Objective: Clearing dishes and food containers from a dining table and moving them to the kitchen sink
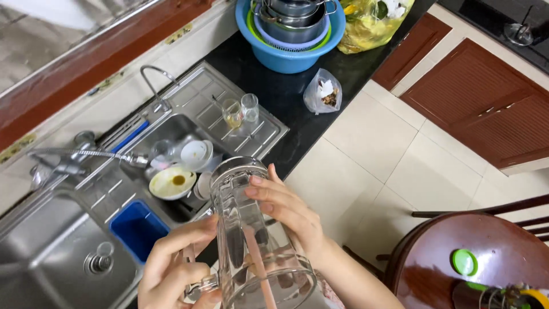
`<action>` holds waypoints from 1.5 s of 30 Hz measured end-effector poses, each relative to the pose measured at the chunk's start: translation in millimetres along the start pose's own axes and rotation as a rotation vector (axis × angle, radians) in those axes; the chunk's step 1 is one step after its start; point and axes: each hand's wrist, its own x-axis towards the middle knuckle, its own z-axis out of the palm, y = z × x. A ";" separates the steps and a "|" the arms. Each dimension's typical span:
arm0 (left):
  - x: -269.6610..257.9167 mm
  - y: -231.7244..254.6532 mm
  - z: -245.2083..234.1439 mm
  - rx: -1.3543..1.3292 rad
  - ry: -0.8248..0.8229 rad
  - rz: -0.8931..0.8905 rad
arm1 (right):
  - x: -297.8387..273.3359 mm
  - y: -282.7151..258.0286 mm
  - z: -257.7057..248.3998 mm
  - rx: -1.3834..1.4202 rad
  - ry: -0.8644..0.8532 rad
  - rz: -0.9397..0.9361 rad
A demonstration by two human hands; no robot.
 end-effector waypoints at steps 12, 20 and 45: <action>104.6 -37.9 108.4 -0.003 0.235 -0.094 | 42.2 117.1 -95.9 0.211 -0.068 0.011; 140.4 -37.5 172.4 0.049 0.356 -0.167 | 51.3 178.3 -154.9 0.331 -0.249 -0.015; 27.5 -444.2 65.4 -0.293 0.845 -0.891 | -46.0 271.9 -194.5 -0.142 -0.371 1.106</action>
